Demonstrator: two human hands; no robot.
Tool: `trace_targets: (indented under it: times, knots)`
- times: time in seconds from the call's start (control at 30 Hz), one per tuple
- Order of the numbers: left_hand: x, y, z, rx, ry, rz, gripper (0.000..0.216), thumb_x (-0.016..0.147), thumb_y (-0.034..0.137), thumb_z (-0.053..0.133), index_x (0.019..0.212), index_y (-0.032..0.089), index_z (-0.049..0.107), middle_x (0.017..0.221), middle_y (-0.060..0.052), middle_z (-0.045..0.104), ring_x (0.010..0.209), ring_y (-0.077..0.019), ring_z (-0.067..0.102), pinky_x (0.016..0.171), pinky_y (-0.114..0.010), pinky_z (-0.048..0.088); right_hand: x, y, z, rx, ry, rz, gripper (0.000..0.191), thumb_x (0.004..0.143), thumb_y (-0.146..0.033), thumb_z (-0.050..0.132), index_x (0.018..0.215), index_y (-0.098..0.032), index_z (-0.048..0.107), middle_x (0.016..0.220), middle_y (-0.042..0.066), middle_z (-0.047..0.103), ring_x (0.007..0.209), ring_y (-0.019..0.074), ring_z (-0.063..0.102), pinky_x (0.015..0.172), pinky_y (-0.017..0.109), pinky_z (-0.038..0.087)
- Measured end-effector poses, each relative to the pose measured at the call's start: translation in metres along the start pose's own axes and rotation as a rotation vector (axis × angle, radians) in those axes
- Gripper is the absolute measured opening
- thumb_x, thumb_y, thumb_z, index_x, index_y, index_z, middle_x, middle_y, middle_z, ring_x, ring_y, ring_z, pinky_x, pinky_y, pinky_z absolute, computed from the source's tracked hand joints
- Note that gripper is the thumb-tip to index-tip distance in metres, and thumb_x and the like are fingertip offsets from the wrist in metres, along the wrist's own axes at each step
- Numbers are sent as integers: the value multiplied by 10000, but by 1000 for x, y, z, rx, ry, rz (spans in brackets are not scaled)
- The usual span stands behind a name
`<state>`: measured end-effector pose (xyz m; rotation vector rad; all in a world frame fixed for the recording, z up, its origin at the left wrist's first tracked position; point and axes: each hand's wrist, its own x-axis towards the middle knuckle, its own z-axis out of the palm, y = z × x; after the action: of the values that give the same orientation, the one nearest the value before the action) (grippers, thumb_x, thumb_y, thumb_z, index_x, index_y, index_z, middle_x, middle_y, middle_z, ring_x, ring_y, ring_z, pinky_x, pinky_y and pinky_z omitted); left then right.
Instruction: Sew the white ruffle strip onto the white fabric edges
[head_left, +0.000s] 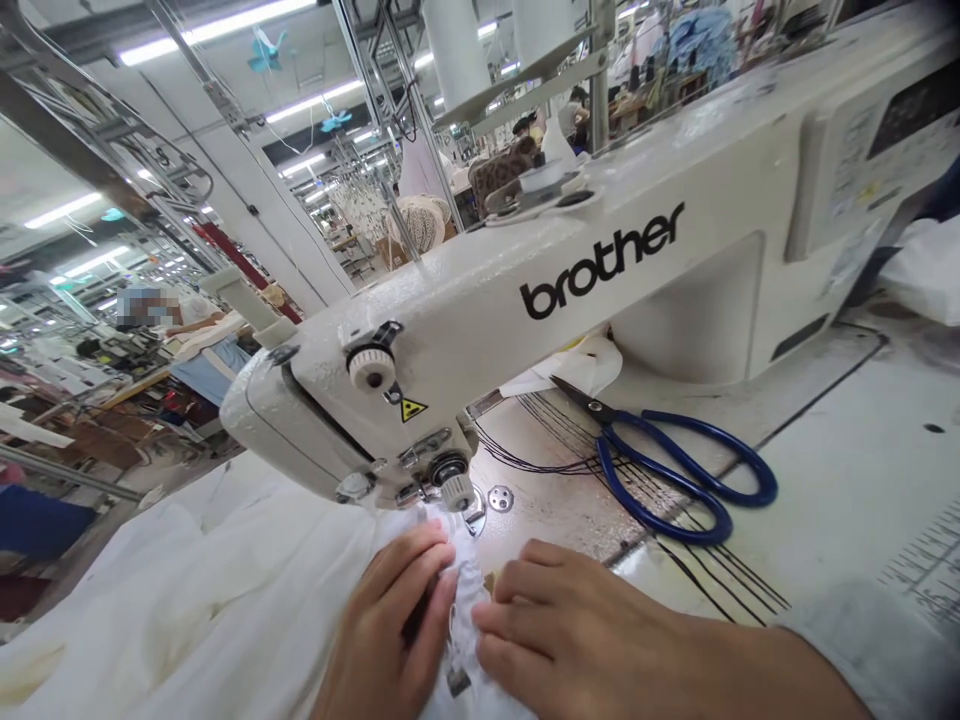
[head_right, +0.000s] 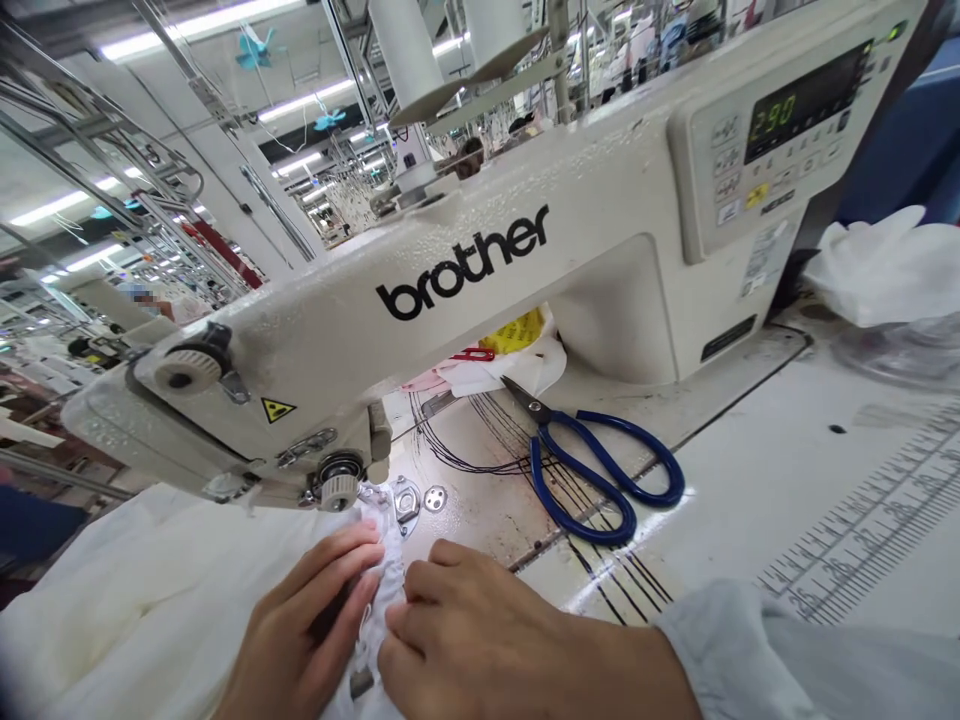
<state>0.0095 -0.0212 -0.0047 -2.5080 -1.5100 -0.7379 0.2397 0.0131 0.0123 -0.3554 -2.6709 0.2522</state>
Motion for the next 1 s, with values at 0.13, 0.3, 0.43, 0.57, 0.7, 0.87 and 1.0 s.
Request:
trace_targets:
  times: [0.13,0.3,0.43,0.57,0.7,0.87,1.0]
  knots:
    - [5,-2,0,-45,-3,-45,190,885,167,562,1052,223,633,1138,-35,662,1084,-125,632,989,-199,489,3,5,0,37,-24,-18,119,957,-85,532,1003,-113,639,921,67,668,915,205,575,876,320,451]
    - [4,0,-3,-17,3,9,241,881,126,547,1101,197,616,1161,-59,638,1128,-135,597,1028,-215,459,-2,3,3,65,6,-25,142,954,-106,553,1077,-100,624,949,58,658,890,193,575,837,294,471]
    - [2,0,-4,-1,2,63,272,875,92,537,1122,181,607,1162,-60,634,1127,-127,584,1042,-202,436,-4,0,6,59,82,-47,142,987,-120,493,1041,-121,624,997,47,668,917,178,587,863,280,466]
    - [3,-1,-3,7,34,90,271,863,65,543,1099,177,615,1147,-54,641,1121,-121,578,1053,-201,419,-2,1,10,43,86,-83,160,992,-105,469,1017,-141,623,994,50,680,922,168,605,874,268,453]
    - [4,0,-2,-8,35,99,275,857,53,538,1092,173,617,1140,-60,644,1114,-122,583,1032,-201,440,-2,2,11,40,49,-91,140,974,-84,496,939,-142,618,903,45,680,870,167,604,835,268,464]
    - [3,3,-1,-24,64,37,218,857,77,553,1025,186,639,1097,-53,662,1042,-113,630,982,-179,477,-4,2,11,52,68,-92,188,1014,-121,429,1033,-138,615,989,61,682,947,184,592,895,306,454]
    - [2,5,0,-5,101,14,175,847,97,567,961,195,657,1041,-43,684,976,-113,661,952,-179,498,-5,2,10,70,30,-99,190,997,-78,427,1017,-108,614,984,64,676,952,177,581,898,293,456]
